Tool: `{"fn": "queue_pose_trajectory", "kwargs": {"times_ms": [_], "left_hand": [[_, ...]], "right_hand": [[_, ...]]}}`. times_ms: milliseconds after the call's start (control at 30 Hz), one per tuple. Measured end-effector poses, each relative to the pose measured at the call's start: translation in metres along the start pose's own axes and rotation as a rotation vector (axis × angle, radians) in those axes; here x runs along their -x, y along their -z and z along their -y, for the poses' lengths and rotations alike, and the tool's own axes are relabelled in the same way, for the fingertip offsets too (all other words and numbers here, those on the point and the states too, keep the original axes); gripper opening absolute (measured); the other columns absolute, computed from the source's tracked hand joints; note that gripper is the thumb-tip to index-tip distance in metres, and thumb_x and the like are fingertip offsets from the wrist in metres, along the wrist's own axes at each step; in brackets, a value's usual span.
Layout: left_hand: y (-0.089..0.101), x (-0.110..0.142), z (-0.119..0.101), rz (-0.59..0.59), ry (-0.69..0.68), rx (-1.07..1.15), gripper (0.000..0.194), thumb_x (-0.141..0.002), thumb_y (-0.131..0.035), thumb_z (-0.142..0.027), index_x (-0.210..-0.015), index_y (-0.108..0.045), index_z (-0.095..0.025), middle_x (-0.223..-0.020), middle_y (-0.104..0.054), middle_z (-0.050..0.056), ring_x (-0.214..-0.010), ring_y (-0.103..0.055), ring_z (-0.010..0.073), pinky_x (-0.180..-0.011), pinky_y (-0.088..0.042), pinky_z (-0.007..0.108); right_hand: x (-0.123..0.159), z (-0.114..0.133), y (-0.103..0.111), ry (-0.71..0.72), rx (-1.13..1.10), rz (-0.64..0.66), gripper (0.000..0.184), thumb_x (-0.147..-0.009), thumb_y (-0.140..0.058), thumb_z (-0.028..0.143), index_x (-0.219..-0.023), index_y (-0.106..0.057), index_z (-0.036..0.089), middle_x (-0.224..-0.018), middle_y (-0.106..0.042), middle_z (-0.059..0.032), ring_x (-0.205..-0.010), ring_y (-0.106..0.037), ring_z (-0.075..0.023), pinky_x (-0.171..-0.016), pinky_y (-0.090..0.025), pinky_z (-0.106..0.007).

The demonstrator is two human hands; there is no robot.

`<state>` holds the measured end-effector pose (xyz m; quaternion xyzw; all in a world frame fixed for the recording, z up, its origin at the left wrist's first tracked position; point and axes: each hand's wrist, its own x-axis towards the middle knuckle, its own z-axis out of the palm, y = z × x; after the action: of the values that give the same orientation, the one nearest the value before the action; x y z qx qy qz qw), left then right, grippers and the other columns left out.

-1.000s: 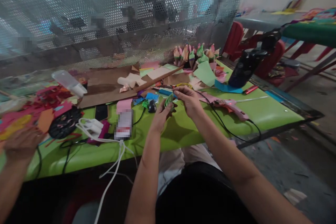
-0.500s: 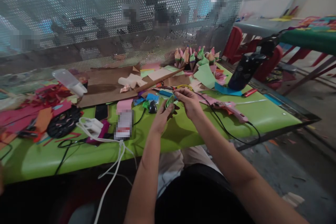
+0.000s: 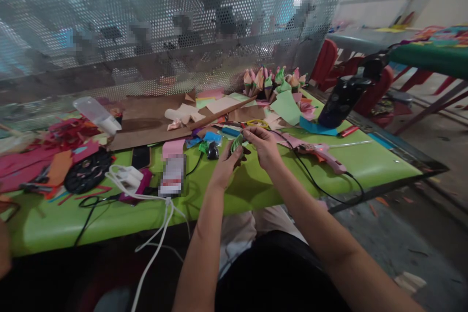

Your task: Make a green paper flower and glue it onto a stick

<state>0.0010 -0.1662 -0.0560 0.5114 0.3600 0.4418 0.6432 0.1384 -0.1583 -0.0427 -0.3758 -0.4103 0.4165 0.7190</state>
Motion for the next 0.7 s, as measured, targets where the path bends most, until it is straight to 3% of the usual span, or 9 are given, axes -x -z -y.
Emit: {"fn": "queue_pose_trajectory", "kwargs": {"times_ms": [200,467,700], "left_hand": [[0.0006,-0.0013,0.0025,0.014,-0.011,0.027,0.047,-0.083,-0.077,-0.051,-0.122,-0.069,-0.025,-0.092,-0.075,0.003,-0.074,-0.063,0.0119,-0.067,-0.046,0.022],[-0.0015,-0.0025,0.0024,-0.033,-0.003,0.038,0.043,-0.084,-0.077,-0.047,-0.120,-0.070,-0.024,-0.094,-0.075,0.004,-0.077,-0.064,0.0133,-0.069,-0.047,0.023],[-0.0014,-0.0010,-0.0001,-0.014,-0.029,-0.046,0.045,-0.084,-0.076,-0.049,-0.122,-0.068,-0.025,-0.097,-0.074,0.003,-0.082,-0.064,0.0133,-0.076,-0.048,0.024]], "right_hand": [[0.0001,-0.0017,0.0008,0.057,0.050,0.000,0.032,-0.067,-0.086,0.051,-0.076,-0.075,0.023,-0.073,-0.070,0.0004,-0.072,-0.061,-0.0153,-0.073,-0.051,-0.030],[0.0012,0.0011,-0.0004,0.074,0.058,0.000,0.037,-0.071,-0.080,0.058,-0.086,-0.081,0.024,-0.096,-0.079,-0.0036,-0.096,-0.068,-0.0218,-0.086,-0.054,-0.035],[0.0018,-0.0023,0.0012,0.073,0.086,-0.042,0.033,-0.072,-0.080,0.053,-0.079,-0.073,0.022,-0.078,-0.072,-0.0015,-0.077,-0.064,-0.0171,-0.076,-0.052,-0.031]]}}
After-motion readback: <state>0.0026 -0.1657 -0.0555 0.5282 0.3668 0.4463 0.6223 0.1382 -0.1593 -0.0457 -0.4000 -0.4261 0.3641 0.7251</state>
